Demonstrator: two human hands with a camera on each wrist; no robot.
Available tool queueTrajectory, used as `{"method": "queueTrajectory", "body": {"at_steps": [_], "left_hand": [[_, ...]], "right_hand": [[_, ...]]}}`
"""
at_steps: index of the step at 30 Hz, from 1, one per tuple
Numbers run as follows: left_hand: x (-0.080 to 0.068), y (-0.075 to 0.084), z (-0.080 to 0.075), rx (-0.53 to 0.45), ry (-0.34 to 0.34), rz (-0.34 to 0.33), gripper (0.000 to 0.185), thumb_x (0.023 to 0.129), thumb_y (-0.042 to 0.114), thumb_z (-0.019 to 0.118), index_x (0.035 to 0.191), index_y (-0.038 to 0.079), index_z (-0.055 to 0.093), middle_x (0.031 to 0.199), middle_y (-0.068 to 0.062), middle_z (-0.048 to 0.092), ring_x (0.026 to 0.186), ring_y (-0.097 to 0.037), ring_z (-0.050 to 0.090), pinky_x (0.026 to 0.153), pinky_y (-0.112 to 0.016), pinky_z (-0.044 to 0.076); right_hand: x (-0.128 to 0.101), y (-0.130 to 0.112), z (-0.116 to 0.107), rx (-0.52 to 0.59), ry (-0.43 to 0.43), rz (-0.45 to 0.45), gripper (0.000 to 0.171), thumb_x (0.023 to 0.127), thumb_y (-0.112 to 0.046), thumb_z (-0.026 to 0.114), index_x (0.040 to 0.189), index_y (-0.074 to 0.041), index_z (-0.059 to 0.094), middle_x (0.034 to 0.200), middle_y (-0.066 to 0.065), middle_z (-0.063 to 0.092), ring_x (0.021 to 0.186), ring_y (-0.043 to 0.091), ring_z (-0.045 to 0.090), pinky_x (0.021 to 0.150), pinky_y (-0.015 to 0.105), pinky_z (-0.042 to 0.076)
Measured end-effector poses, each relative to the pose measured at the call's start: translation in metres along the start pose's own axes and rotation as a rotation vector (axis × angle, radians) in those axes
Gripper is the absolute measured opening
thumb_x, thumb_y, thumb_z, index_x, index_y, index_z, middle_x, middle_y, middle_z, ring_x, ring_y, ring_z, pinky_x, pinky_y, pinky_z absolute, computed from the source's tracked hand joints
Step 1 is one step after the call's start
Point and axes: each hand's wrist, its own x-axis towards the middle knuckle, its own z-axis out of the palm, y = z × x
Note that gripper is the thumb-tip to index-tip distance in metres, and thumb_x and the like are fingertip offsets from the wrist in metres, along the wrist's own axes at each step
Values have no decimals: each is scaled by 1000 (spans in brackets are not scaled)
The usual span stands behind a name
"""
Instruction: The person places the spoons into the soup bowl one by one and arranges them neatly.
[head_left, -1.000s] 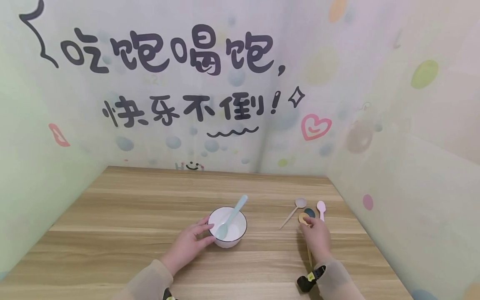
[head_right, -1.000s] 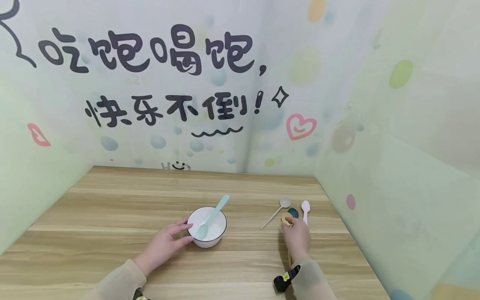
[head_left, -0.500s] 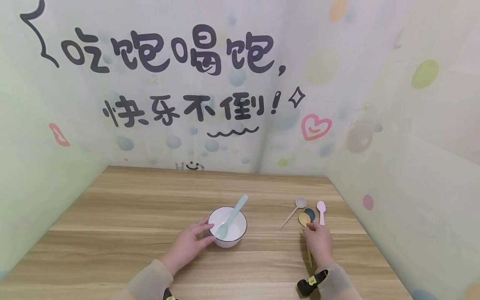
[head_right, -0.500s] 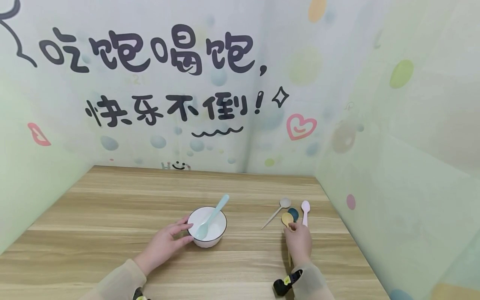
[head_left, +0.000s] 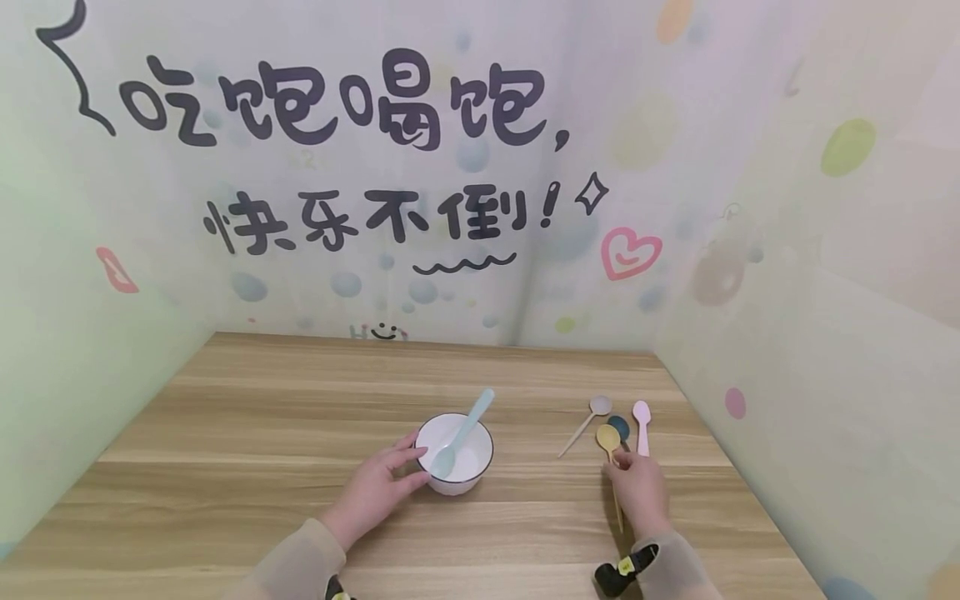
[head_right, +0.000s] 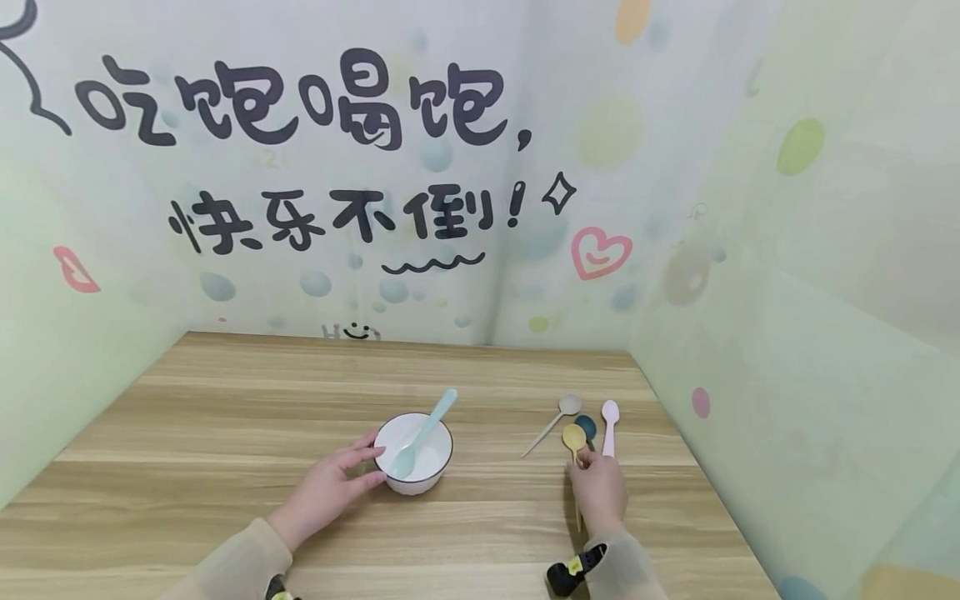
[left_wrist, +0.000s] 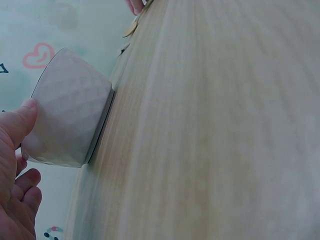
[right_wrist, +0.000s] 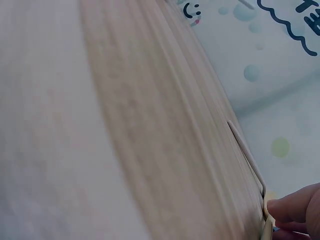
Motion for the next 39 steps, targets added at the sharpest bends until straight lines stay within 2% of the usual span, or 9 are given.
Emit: {"method": "queueTrajectory", "body": {"at_steps": [6, 11, 15, 19, 27, 31, 39], "left_hand": [[0, 0, 0, -2, -4, 3, 41, 83, 23, 76, 119, 6, 68, 145, -7, 47, 134, -31, 42, 111, -50, 31], [1, -1, 0, 2, 4, 25, 41, 82, 24, 77, 118, 6, 68, 143, -9, 49, 132, -32, 43, 109, -50, 33], [1, -3, 0, -1, -1, 15, 41, 83, 23, 77, 118, 5, 68, 144, -8, 48, 133, -30, 42, 110, -48, 33], [2, -4, 1, -3, -2, 6, 41, 83, 23, 77, 119, 6, 68, 145, -7, 47, 134, -29, 42, 111, -47, 32], [1, -4, 2, -11, -8, 19, 40, 83, 23, 77, 118, 5, 68, 144, -6, 48, 133, -29, 43, 110, -46, 33], [1, -3, 2, -16, -6, 14, 40, 83, 21, 76, 118, 5, 68, 145, -6, 47, 133, -29, 42, 110, -46, 33], [2, -4, 2, -15, 5, 21, 40, 83, 21, 77, 118, 5, 68, 144, -6, 48, 132, -29, 44, 109, -46, 35]], "right_hand": [[-3, 2, 0, -73, -3, 17, 31, 86, -23, 70, 110, -3, 70, 106, 15, 70, 89, 28, 61, 71, 44, 37], [-3, 4, 2, -108, 2, -15, 30, 86, -24, 70, 109, -5, 72, 105, 13, 71, 95, 34, 61, 78, 53, 35], [-2, 4, 5, -124, 4, -38, 30, 87, -23, 69, 110, -5, 71, 108, 14, 70, 101, 37, 61, 82, 55, 34], [0, 2, 6, -138, -11, -74, 29, 87, -21, 66, 111, -4, 71, 107, 14, 70, 99, 36, 62, 82, 55, 35], [3, 1, 10, -72, -83, -122, 26, 89, -11, 64, 111, 0, 70, 103, 15, 70, 89, 24, 63, 75, 43, 50], [7, 2, 12, -58, -115, -134, 25, 90, -9, 64, 112, -1, 70, 104, 11, 70, 89, 21, 62, 75, 41, 51], [10, 1, 14, -56, -131, -162, 23, 90, -8, 63, 111, -1, 70, 106, 12, 69, 97, 25, 62, 81, 46, 51]]}}
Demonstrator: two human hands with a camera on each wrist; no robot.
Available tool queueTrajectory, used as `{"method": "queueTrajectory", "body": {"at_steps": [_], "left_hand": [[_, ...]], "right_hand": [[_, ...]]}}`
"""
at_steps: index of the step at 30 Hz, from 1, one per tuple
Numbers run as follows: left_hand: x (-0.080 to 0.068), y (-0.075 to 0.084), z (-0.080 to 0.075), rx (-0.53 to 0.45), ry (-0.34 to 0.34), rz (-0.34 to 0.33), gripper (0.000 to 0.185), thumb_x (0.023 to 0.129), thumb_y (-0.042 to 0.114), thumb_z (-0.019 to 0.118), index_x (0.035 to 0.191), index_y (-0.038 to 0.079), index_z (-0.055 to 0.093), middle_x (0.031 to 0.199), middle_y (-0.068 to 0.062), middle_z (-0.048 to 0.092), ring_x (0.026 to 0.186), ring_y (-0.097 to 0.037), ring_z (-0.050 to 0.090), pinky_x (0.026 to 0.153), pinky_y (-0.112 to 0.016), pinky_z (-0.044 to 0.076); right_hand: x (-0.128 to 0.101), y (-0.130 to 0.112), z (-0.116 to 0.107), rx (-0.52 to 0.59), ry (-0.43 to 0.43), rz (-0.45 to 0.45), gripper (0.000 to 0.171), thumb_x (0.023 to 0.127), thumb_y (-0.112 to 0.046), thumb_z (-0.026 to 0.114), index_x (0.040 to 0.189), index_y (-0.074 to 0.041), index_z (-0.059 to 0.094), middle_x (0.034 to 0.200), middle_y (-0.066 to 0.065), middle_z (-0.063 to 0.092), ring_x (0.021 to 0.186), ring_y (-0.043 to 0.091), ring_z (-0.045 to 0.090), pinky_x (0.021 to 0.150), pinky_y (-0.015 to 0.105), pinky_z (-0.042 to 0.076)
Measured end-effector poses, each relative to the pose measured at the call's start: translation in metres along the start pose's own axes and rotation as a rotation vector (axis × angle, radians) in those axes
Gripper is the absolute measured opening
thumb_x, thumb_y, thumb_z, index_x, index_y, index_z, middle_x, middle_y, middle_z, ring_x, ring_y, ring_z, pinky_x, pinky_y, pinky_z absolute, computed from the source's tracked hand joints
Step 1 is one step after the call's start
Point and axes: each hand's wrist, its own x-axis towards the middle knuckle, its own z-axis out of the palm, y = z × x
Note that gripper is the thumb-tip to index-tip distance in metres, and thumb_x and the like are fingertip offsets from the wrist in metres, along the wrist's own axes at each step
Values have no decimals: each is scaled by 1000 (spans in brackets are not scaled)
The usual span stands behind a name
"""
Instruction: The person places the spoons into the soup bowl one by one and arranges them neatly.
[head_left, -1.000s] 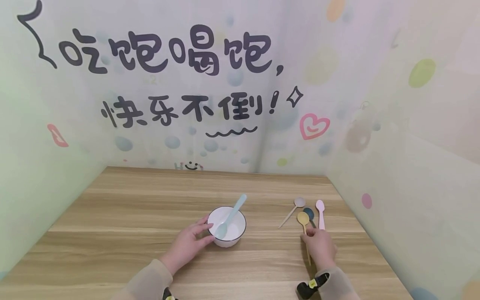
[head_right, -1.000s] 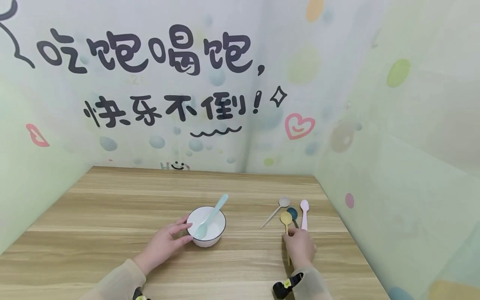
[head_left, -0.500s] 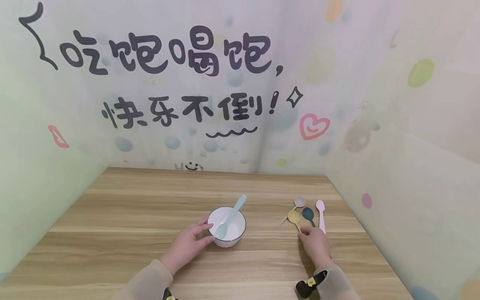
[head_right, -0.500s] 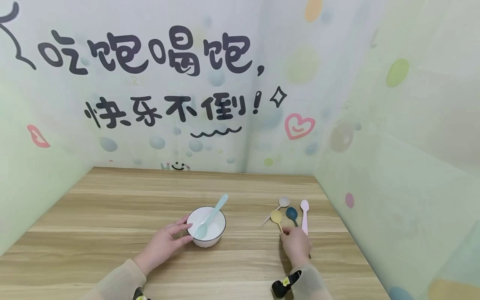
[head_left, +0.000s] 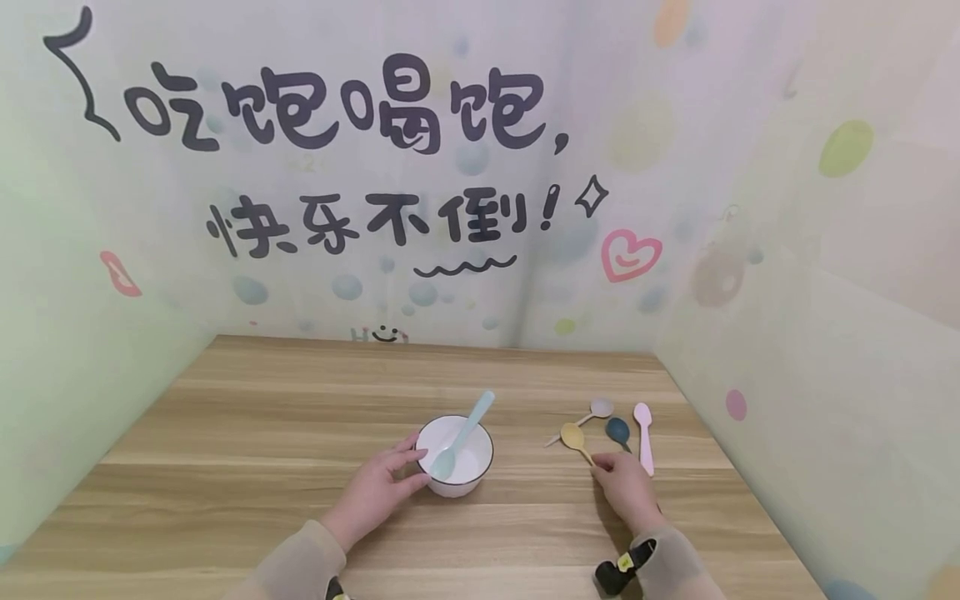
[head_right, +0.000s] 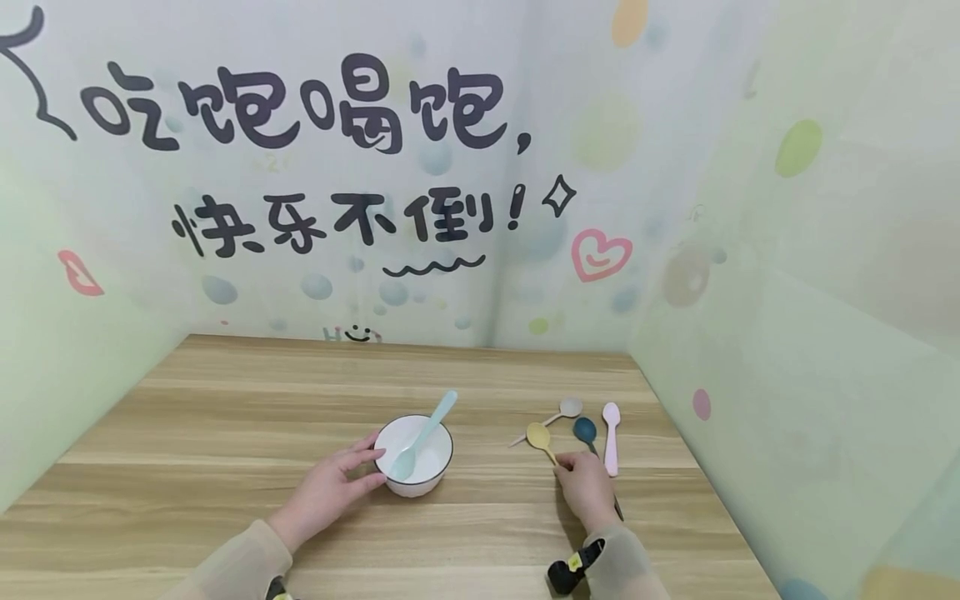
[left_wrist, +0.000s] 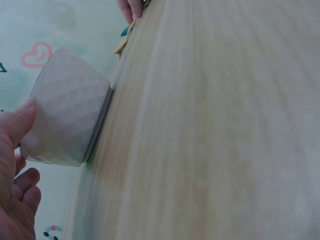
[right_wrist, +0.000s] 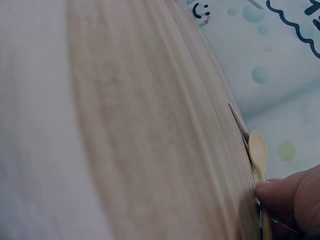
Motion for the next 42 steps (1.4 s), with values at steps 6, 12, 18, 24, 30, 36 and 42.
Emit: {"method": "queueTrajectory", "body": {"at_steps": [6, 12, 18, 24, 30, 36, 42], "left_hand": [[0, 0, 0, -9, -2, 7, 40, 82, 20, 77, 118, 4, 68, 144, -7, 47, 133, -29, 43, 109, -46, 34], [1, 1, 0, -4, 2, 2, 40, 82, 20, 77, 118, 5, 68, 144, -7, 48, 133, -29, 43, 110, -46, 34], [0, 2, 0, -9, -1, -2, 39, 82, 20, 77, 118, 5, 68, 144, -6, 48, 133, -29, 42, 110, -46, 33], [0, 2, 0, -10, -1, 0, 40, 82, 20, 77, 118, 5, 68, 144, -6, 48, 133, -29, 42, 110, -46, 33], [0, 2, 0, -3, 0, 11, 40, 82, 20, 77, 117, 4, 68, 144, -7, 48, 133, -30, 43, 110, -47, 33], [0, 1, 0, -4, 5, 8, 40, 81, 21, 78, 117, 5, 69, 143, -6, 49, 132, -30, 43, 110, -47, 33], [-2, 0, 0, -10, 4, 1, 40, 81, 22, 78, 116, 5, 69, 143, -9, 48, 133, -30, 43, 111, -48, 31]], "right_hand": [[-1, -2, -1, -1, -6, -11, 22, 90, -7, 64, 110, 0, 70, 107, 13, 69, 101, 28, 62, 84, 48, 51], [-1, -1, -1, -4, -12, -25, 22, 89, -7, 65, 109, -1, 71, 105, 12, 69, 98, 26, 63, 82, 46, 51], [-3, 0, -3, 7, -9, -31, 24, 87, -7, 67, 109, 1, 70, 97, 9, 69, 89, 21, 62, 75, 42, 52], [-6, -1, -4, 18, 4, -7, 24, 85, -8, 71, 106, 2, 70, 94, 6, 68, 86, 19, 62, 73, 39, 53], [-10, 0, -6, 63, 24, 8, 23, 82, -8, 73, 101, 5, 69, 87, 5, 68, 78, 17, 60, 65, 33, 51], [-13, 2, -10, 56, 26, 47, 17, 81, -11, 74, 92, 1, 70, 80, 3, 66, 73, 17, 57, 61, 30, 46], [-16, 0, -10, 62, 26, 52, 11, 82, -9, 71, 89, 0, 70, 76, 2, 64, 70, 18, 54, 58, 29, 42]]}}
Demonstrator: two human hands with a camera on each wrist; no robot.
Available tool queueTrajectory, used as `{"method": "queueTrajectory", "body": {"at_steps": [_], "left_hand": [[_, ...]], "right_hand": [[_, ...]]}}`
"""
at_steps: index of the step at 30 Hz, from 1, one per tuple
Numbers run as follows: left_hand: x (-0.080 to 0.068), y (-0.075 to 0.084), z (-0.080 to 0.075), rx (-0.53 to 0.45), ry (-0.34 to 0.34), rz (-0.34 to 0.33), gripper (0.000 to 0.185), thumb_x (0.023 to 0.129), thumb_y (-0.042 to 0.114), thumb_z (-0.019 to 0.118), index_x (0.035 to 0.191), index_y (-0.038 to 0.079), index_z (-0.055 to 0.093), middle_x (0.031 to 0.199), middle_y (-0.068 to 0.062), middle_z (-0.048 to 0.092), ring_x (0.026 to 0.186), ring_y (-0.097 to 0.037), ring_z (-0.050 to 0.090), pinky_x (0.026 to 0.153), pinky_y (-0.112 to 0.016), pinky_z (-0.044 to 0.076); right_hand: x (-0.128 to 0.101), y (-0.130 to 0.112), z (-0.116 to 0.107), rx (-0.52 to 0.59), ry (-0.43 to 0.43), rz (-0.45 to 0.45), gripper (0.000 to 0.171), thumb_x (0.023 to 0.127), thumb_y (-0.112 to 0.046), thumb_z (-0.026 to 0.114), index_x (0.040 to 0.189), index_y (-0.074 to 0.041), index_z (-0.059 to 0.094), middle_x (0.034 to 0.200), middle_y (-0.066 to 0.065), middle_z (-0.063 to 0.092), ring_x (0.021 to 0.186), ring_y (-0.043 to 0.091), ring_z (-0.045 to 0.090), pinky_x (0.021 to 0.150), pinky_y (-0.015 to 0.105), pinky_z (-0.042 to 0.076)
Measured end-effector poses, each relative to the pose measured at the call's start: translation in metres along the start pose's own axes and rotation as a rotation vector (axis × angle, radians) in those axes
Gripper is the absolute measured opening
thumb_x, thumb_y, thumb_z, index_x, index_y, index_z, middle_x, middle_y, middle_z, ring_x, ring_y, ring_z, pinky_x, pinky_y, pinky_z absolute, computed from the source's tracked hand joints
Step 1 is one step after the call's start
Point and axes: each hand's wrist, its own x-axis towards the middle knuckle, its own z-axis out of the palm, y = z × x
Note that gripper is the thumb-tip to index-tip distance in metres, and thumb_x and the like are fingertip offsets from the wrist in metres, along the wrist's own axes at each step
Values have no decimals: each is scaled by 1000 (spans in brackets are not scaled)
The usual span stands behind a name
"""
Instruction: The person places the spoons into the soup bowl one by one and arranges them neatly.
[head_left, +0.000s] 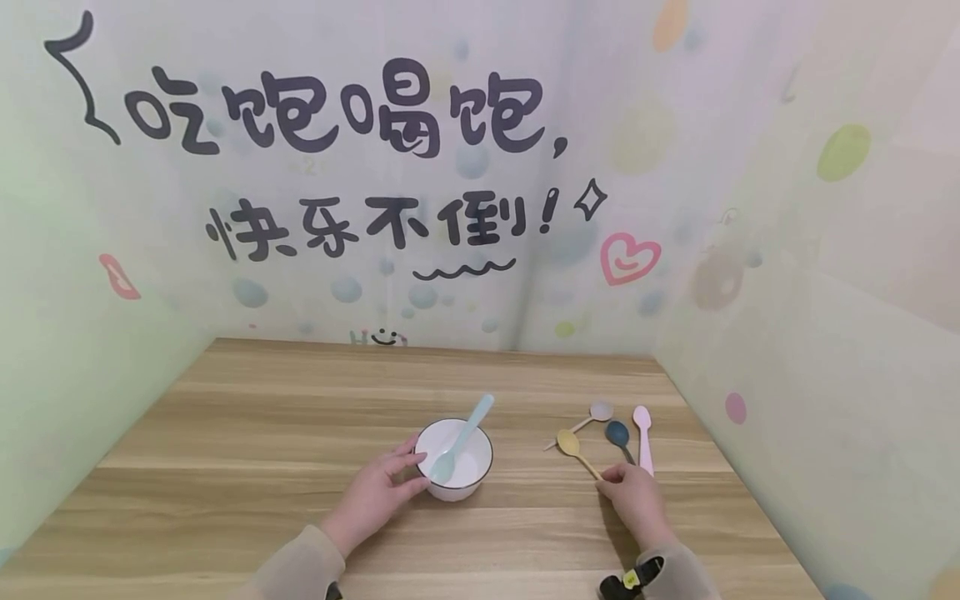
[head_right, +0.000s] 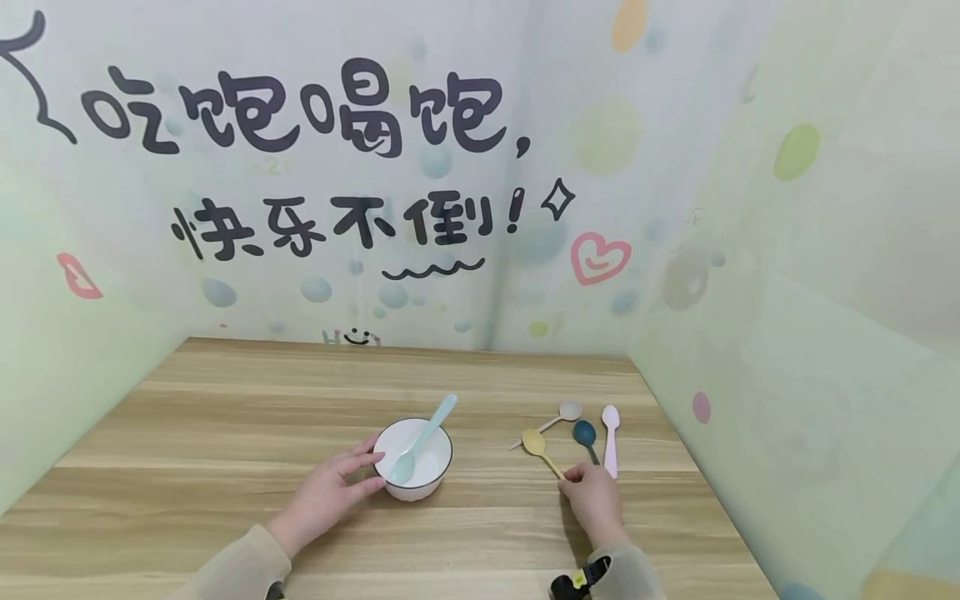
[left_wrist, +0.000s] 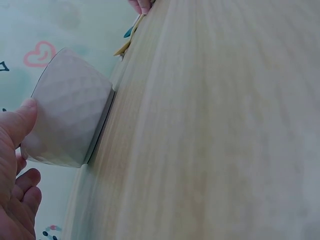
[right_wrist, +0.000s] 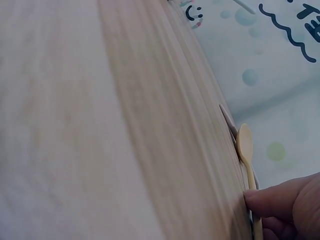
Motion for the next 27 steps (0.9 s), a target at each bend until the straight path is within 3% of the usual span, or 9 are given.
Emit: {"method": "queueTrajectory", "body": {"at_steps": [27], "left_hand": [[0, 0, 0, 16, 5, 3, 40, 82, 24, 77, 117, 6, 69, 143, -8, 49, 133, -30, 43, 110, -48, 33]], "right_hand": [[2, 3, 4, 27, 17, 26, 10, 84, -10, 70, 88, -1, 71, 74, 2, 63, 68, 18, 53, 56, 28, 40]]}}
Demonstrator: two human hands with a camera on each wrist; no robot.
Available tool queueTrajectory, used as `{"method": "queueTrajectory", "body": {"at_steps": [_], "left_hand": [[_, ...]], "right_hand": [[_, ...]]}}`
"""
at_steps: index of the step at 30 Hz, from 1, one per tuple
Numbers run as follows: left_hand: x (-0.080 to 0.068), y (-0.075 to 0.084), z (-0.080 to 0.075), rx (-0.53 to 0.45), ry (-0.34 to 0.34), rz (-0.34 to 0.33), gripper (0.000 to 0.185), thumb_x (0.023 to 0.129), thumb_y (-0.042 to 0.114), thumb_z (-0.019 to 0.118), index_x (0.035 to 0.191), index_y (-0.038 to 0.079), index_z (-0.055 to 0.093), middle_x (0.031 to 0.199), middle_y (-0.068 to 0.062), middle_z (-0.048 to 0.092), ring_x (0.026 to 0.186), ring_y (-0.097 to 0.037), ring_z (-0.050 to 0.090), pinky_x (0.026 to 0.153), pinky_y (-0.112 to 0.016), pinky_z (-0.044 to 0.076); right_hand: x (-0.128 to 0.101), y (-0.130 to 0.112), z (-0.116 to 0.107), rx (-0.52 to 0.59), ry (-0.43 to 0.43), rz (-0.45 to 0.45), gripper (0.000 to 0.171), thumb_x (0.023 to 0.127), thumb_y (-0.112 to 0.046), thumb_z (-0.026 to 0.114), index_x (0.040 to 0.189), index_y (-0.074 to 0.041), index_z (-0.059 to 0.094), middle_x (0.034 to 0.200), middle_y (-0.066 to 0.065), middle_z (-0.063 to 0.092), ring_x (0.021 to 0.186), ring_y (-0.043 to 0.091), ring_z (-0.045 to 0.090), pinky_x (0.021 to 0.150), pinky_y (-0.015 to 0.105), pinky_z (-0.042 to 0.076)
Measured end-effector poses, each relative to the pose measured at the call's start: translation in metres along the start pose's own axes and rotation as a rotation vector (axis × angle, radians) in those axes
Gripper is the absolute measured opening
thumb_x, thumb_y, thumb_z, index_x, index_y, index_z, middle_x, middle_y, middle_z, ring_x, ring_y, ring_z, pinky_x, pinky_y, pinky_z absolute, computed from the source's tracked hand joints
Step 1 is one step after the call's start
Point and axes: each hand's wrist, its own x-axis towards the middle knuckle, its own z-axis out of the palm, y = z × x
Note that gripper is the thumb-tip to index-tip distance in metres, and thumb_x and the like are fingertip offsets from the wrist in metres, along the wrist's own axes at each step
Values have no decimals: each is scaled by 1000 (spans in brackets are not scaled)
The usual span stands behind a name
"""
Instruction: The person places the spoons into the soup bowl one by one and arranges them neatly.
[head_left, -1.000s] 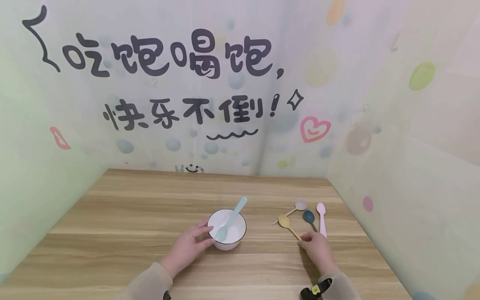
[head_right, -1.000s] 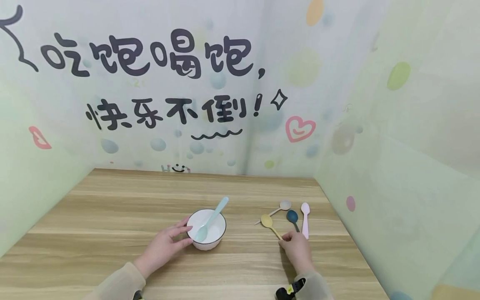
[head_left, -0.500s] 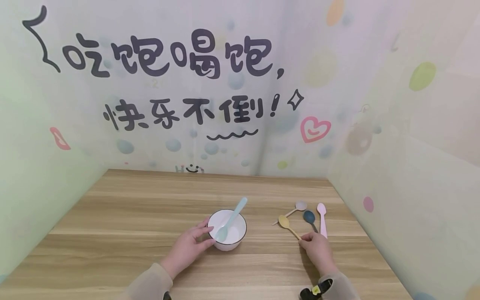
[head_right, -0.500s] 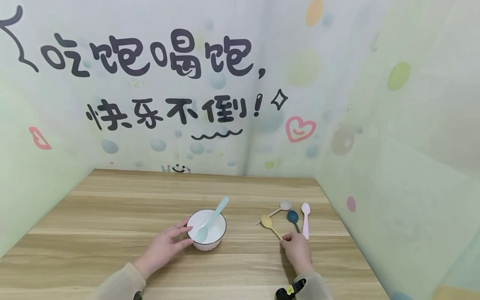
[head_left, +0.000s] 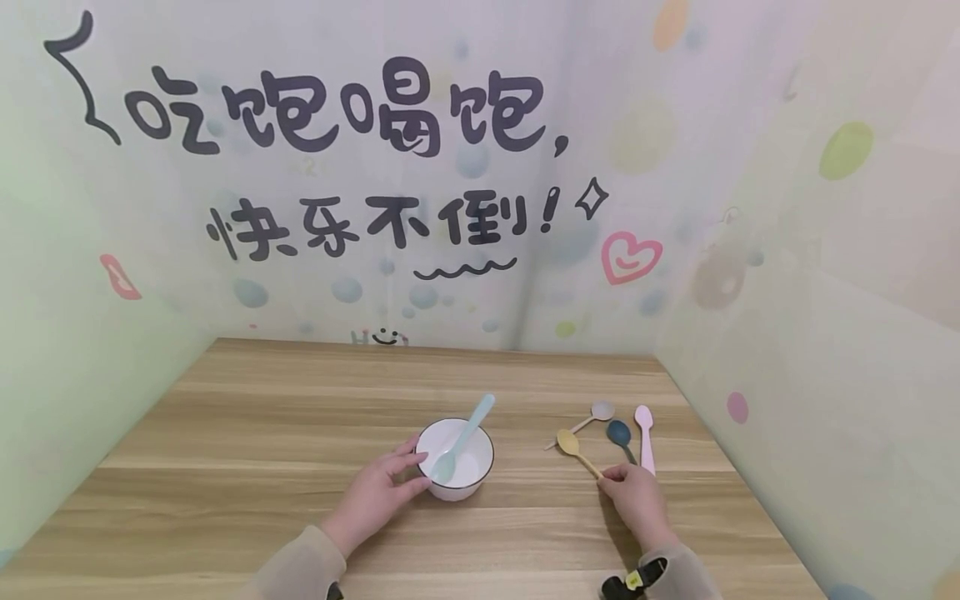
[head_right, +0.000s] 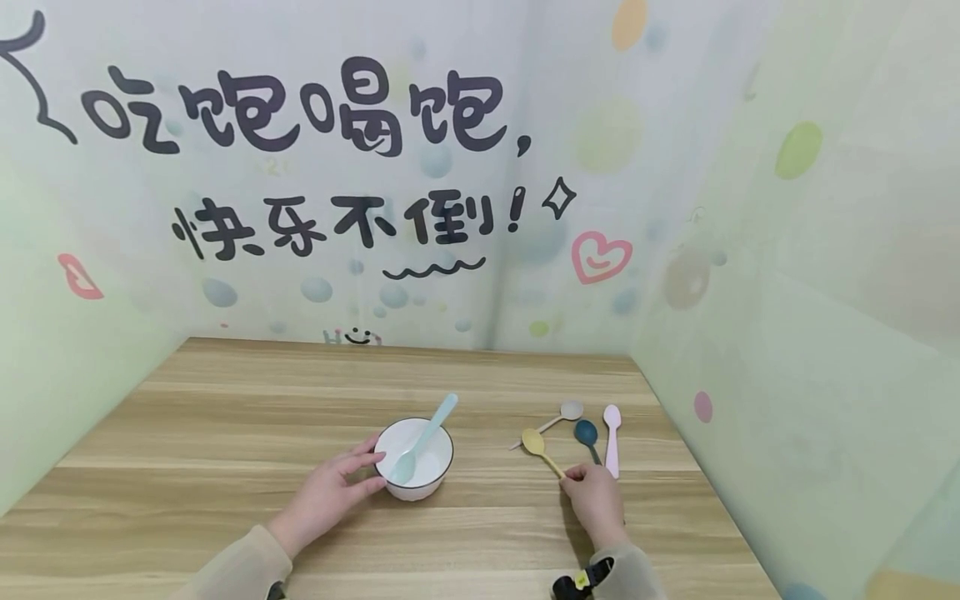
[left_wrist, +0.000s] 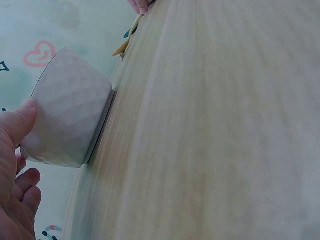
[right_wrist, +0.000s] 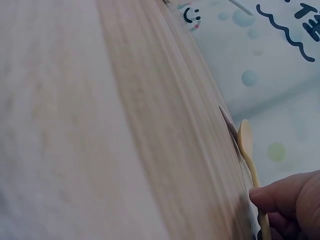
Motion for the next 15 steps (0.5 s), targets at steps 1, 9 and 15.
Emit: {"method": "queueTrajectory", "body": {"at_steps": [1, 9, 15], "left_hand": [[0, 0, 0, -2, 1, -1, 40, 82, 24, 77, 117, 6, 69, 143, -8, 49, 133, -30, 43, 110, -48, 33], [0, 0, 0, -11, -3, -14, 41, 82, 24, 77, 117, 6, 69, 143, -7, 49, 133, -29, 43, 110, -47, 33], [0, 0, 0, -14, -2, -15, 41, 82, 25, 77, 117, 7, 69, 144, -6, 48, 133, -29, 43, 110, -47, 33]], "right_hand": [[0, 0, 0, 2, 2, 0, 9, 84, -10, 70, 88, -1, 71, 74, 2, 63, 67, 18, 53, 56, 28, 41], [0, -6, -2, 1, -11, -11, 12, 85, -11, 70, 91, -1, 72, 76, 2, 64, 69, 18, 54, 56, 28, 43], [-1, -14, -3, 0, -22, -42, 14, 85, -11, 69, 94, 0, 71, 76, 2, 64, 69, 17, 54, 56, 29, 44]]}}
